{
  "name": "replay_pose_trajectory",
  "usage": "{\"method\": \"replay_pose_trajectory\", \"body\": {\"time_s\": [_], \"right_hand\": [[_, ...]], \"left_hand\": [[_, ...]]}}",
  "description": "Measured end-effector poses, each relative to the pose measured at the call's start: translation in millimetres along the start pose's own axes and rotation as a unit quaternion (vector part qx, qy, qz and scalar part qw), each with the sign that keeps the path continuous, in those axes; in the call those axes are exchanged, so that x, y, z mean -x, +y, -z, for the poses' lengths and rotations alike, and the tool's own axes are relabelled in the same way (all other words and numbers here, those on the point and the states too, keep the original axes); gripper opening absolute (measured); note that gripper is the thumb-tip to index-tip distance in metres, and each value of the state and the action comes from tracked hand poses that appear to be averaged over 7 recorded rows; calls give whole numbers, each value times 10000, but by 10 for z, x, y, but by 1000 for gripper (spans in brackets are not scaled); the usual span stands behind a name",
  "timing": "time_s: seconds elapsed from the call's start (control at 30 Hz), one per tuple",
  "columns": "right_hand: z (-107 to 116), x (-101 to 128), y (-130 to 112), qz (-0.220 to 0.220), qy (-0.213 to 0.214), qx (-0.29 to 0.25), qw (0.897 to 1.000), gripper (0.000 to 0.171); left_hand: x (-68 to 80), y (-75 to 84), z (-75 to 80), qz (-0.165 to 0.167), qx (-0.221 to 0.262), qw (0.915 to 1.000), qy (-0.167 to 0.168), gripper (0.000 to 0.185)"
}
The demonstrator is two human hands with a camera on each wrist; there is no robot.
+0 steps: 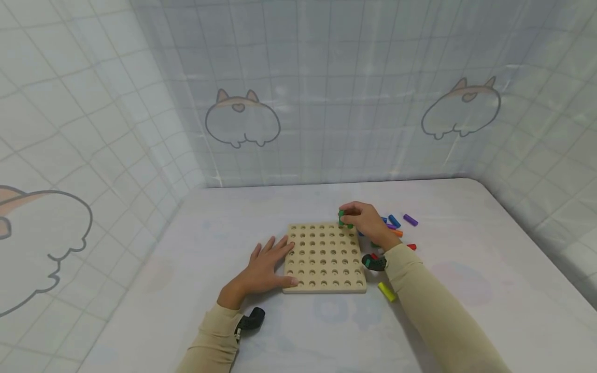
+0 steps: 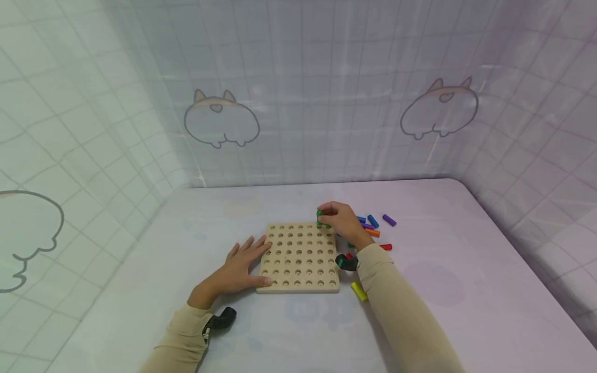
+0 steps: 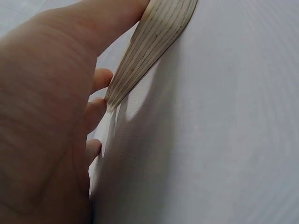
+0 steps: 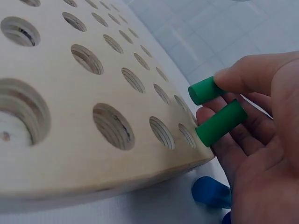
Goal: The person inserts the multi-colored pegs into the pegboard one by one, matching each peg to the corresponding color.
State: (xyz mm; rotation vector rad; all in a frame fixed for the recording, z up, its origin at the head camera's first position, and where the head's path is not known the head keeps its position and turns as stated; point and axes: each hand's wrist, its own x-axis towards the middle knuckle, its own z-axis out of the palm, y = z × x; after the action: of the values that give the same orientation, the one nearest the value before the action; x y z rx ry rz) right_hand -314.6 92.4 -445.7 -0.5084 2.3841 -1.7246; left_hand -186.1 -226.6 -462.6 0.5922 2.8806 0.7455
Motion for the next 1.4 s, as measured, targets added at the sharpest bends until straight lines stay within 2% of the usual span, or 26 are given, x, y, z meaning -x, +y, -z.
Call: {"method": "replay_pose_trajectory", "body": {"time_s": [0.27, 0.5, 0.63, 0.83, 1.07, 1.4], "right_hand": [[-11, -30, 0, 86, 50, 526, 9986, 35], [6, -25, 46, 63, 216, 254, 9994, 35], [20, -36, 57, 11, 238, 274, 9993, 34], [48, -76, 31, -68, 59, 456, 9989, 32], [66, -108, -10, -40, -26, 454, 9990, 24], [51, -97, -5, 15, -124, 399, 9991, 24]], "left_hand": [[-13, -4, 13, 54, -12, 10000, 0, 102], [-29, 17, 30, -15, 43, 10000, -17, 101], [-41, 41, 35, -26, 53, 10000, 4, 100], [-52, 56, 45, -21, 69, 10000, 6, 100], [-65, 53, 66, 17, 105, 9999, 3, 99], [-72, 42, 62, 13, 128, 9999, 6, 99]]}}
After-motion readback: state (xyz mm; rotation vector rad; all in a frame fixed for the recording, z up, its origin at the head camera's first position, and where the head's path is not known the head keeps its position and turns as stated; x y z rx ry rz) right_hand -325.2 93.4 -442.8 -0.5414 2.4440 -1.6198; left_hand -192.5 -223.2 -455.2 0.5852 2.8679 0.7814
